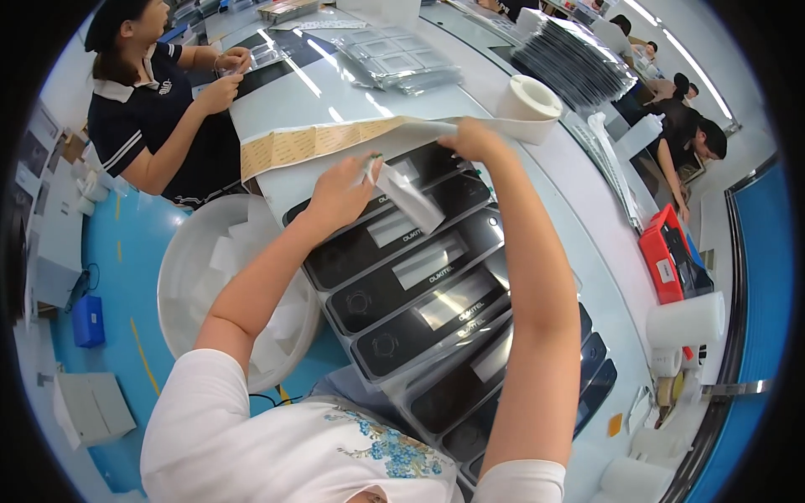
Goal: Applying small green and white labels to black electronic panels on a factory workbench.
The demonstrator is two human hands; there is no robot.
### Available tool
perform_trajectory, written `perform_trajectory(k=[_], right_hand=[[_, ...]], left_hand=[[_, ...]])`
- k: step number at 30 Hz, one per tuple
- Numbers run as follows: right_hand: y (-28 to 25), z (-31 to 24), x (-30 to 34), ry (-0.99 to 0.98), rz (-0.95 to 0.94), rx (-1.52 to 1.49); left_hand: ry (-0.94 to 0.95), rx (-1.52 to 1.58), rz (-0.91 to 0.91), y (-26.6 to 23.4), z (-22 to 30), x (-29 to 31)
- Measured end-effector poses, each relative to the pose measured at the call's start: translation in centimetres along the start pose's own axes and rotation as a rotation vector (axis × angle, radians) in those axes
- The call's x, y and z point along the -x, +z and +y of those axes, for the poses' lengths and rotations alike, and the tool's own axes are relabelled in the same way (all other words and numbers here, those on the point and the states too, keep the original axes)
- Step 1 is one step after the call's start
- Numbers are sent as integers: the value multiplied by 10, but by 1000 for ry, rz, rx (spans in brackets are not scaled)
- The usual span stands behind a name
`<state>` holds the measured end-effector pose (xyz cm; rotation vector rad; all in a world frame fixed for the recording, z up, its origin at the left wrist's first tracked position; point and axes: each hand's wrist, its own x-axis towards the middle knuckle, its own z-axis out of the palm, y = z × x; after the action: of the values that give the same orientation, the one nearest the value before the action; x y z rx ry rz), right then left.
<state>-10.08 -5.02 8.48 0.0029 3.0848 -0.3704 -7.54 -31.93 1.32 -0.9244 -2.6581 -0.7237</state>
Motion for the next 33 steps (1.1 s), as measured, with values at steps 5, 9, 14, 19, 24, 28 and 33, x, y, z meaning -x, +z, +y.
perform_trajectory(k=[5, 9, 14, 19, 24, 28, 33], right_hand=[[4, 26, -7, 225, -279, 1], [12, 44, 8, 150, -254, -314], [10, 73, 23, 315, -303, -1404], [5, 86, 5, -5, -187, -859], [-6, 25, -19, -443, -348, -531], [3, -26, -41, -655, -614, -275], [28, -67, -49, -780, -632, -7]], left_hand=[[-85, 334, 86, 11, -8, -3], [-94, 625, -309, -42, -5, -16], [-277, 190, -844, -106, 42, -24], [401, -1, -236, -67, 59, 34], [386, -120, -215, -65, 69, 38], [350, -64, -249, -67, 68, 35], [332, -77, -258, -64, 67, 36]])
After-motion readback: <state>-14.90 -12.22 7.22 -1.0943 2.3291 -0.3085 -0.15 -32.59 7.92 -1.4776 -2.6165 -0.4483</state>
